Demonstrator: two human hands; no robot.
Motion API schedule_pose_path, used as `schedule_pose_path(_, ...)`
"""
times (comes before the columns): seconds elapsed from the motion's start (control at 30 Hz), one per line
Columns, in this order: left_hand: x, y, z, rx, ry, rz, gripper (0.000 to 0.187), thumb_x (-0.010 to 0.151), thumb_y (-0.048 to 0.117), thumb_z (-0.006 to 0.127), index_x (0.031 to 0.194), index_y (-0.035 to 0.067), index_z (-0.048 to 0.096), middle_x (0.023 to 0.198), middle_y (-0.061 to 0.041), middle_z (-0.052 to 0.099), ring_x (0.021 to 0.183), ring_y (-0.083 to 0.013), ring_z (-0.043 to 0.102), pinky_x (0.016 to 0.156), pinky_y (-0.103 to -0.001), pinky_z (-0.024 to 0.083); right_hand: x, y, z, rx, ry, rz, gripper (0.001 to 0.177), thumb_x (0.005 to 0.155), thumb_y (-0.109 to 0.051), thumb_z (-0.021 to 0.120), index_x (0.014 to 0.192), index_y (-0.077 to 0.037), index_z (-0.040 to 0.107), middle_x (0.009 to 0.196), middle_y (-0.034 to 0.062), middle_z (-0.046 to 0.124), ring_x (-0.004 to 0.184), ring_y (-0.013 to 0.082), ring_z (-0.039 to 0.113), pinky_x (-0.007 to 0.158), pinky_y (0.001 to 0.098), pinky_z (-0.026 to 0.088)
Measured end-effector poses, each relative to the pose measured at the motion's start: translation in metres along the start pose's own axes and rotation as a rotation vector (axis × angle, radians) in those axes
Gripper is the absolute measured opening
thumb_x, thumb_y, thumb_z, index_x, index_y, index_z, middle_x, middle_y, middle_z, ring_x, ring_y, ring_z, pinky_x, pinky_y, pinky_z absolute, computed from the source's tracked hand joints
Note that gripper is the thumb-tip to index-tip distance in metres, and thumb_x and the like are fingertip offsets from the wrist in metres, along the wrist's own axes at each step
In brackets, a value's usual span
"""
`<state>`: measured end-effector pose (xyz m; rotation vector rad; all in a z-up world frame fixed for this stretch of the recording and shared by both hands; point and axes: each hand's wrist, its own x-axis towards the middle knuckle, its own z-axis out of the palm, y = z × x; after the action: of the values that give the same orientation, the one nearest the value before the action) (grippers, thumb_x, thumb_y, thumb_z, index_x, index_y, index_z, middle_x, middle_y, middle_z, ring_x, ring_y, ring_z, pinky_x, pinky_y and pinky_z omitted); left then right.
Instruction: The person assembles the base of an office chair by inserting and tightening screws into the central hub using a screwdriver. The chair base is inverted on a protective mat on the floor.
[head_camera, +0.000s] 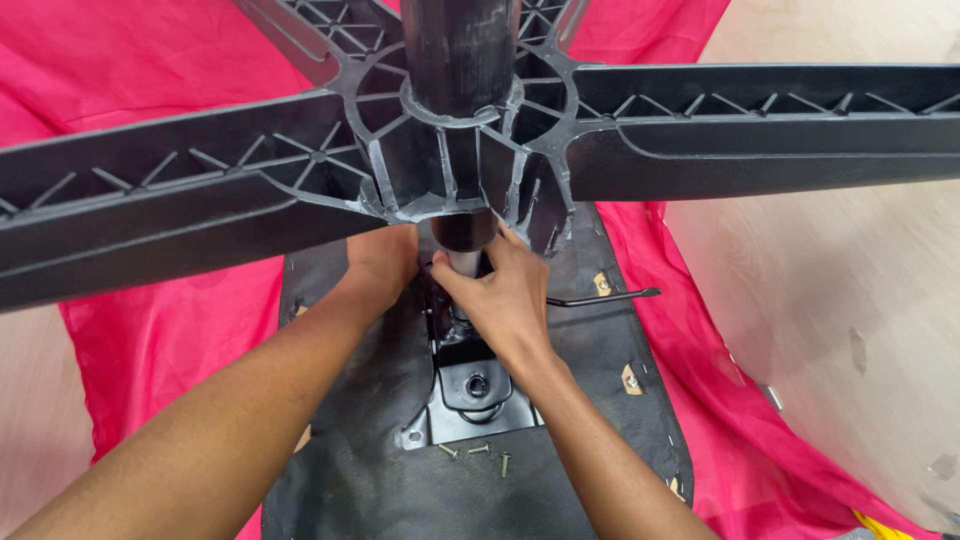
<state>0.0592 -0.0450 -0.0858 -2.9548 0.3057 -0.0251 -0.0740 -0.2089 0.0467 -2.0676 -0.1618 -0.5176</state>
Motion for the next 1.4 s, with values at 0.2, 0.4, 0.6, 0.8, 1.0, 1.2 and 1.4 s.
schedule_pose_path(0.2,0.022,-0.001,0.001,-0.404,-0.013,0.001,0.046,0.090,0.034,0.063,0.132,0.016,0.066,0.134,-0.016,0.063,0.125,-0.0427,0.057,0.099,-0.059,0.044,-0.001,0.002,-0.009,0.030,-0.121,0.251,0.040,0.078,-0.043,0.077,0.103,-0.012,0.076,0.078,0.0111,0.079,0.070,0.0244,0.079,0.077,0.0358,0.059)
schedule_pose_path(0.4,0.023,-0.007,-0.005,-0.162,-0.352,-0.047,0.034,0.091,0.028,0.065,0.116,0.009,0.077,0.124,-0.016,0.073,0.120,-0.0338,0.068,0.099,-0.045,0.054,0.002,0.009,-0.007,0.001,-0.099,0.144,0.043,0.079,-0.047,0.077,0.103,-0.012,0.077,0.084,0.0105,0.080,0.076,0.0247,0.080,0.072,0.0371,0.060)
schedule_pose_path(0.6,0.020,0.003,0.001,-0.171,-0.221,-0.148,0.026,0.093,0.023,0.063,0.111,0.013,0.079,0.119,-0.013,0.076,0.115,-0.0324,0.071,0.092,-0.044,0.057,0.002,0.013,0.001,0.025,-0.074,0.141,0.042,0.078,-0.045,0.078,0.104,-0.013,0.078,0.087,0.0085,0.080,0.078,0.0228,0.079,0.073,0.0363,0.059)
schedule_pose_path(0.8,0.009,-0.013,-0.011,-0.294,-0.298,-0.174,0.037,0.091,0.029,0.065,0.123,0.013,0.074,0.128,-0.012,0.072,0.125,-0.0322,0.065,0.106,-0.049,0.048,0.007,0.010,-0.003,0.037,-0.148,0.240,0.046,0.076,-0.046,0.078,0.107,-0.013,0.075,0.095,0.0066,0.080,0.081,0.0221,0.079,0.077,0.0351,0.058)
schedule_pose_path(1.0,0.002,-0.019,-0.029,-0.367,-0.107,-0.148,0.068,0.082,0.037,0.073,0.143,0.014,0.054,0.147,-0.017,0.052,0.137,-0.0356,0.046,0.110,-0.050,0.039,0.010,0.009,-0.002,0.037,-0.196,0.205,0.049,0.077,-0.049,0.077,0.110,-0.013,0.075,0.102,0.0065,0.080,0.095,0.0205,0.078,0.084,0.0348,0.058)
schedule_pose_path(1.2,-0.014,-0.023,-0.044,-0.393,-0.113,-0.096,0.067,0.079,0.029,0.079,0.139,0.011,0.057,0.140,-0.018,0.057,0.130,-0.0361,0.053,0.104,-0.046,0.045,0.012,0.011,-0.003,0.077,-0.214,0.200,0.052,0.077,-0.050,0.077,0.113,-0.012,0.073,0.104,0.0083,0.080,0.097,0.0208,0.078,0.086,0.0346,0.058)
schedule_pose_path(1.4,-0.012,-0.009,-0.025,-0.104,-0.135,0.069,0.021,0.100,0.011,0.061,0.118,0.011,0.071,0.119,-0.011,0.076,0.113,-0.0282,0.073,0.091,-0.040,0.060,0.012,0.008,-0.003,0.062,-0.227,0.227,0.052,0.076,-0.049,0.076,0.112,-0.013,0.074,0.100,0.0075,0.080,0.093,0.0202,0.078,0.084,0.0341,0.058)
